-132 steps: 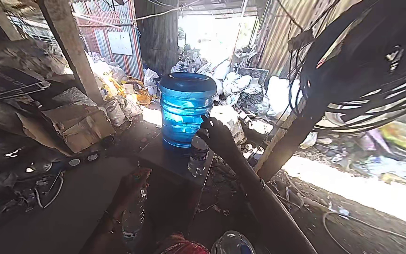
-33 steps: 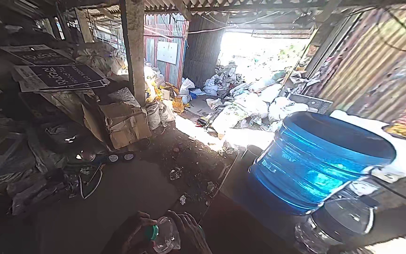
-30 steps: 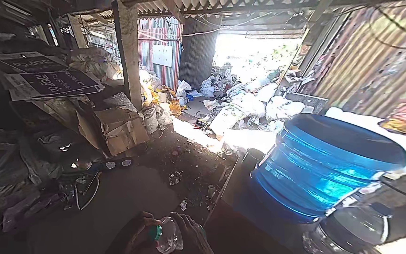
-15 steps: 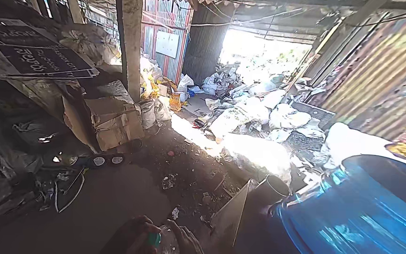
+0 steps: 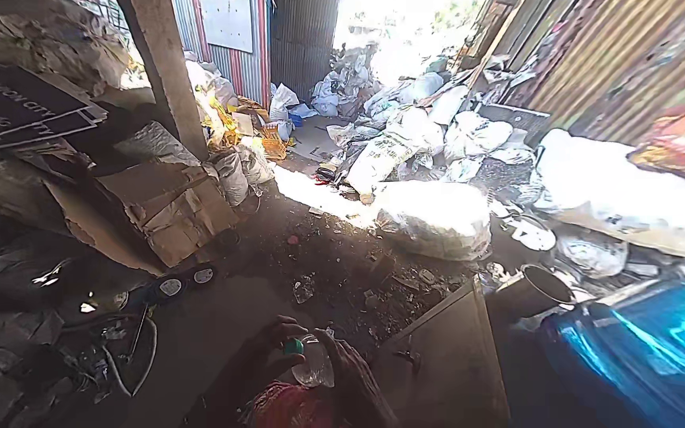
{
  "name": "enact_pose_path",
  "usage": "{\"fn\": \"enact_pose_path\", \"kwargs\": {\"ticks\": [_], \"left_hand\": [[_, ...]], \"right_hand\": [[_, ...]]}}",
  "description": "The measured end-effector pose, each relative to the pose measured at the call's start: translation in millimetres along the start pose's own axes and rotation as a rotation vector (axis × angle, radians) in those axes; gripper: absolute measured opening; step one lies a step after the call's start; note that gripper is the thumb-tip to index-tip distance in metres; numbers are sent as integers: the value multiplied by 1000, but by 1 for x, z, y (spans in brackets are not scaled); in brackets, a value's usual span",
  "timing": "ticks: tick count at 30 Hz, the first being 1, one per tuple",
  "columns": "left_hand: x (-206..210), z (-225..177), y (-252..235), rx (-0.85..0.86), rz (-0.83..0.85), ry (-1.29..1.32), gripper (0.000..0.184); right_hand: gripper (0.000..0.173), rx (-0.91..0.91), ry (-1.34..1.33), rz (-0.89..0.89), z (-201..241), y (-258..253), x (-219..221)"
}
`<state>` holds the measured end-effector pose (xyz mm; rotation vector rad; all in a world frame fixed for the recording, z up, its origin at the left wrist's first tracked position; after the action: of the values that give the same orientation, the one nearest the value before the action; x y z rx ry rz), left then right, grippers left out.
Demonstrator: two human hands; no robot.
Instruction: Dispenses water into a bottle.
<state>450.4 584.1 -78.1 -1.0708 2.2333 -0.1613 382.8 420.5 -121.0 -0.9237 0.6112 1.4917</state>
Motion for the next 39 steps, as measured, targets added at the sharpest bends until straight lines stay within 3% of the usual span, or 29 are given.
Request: {"fn": "enact_pose_path", "kwargs": {"ticks": [4,10,17,24,33,39], "left_hand": [[-34,12,-19,172,73,99,16],[-34,38,-38,183,317,168,31],[-14,50,-60,232,488,177,31],[-9,64,-101,265,468,73,35],[-7,93,-162,73,377,178,39],[30,159,-179,-307,589,266,36]], "right_hand": [[84,75,45,-69,20,-29,5],[85,280,93,-117,23,-34,3],[86,391,44,-208,7,-18,12],[88,481,-5,-260,-14,-19,14],[87,489,-67,-476,-71,-23,1],[88,557,-74,-472,-111,-37,-20]]}}
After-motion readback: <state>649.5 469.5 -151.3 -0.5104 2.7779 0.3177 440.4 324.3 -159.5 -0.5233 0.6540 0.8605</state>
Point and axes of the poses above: each hand's wrist, its own y-axis away from the middle knuckle, its own x-axis out of the palm, z = x × y, the point moved 8 cm from there along -y, towards the middle knuckle, and after that the axes turned 3 degrees about -x, right-handed, at the moved point
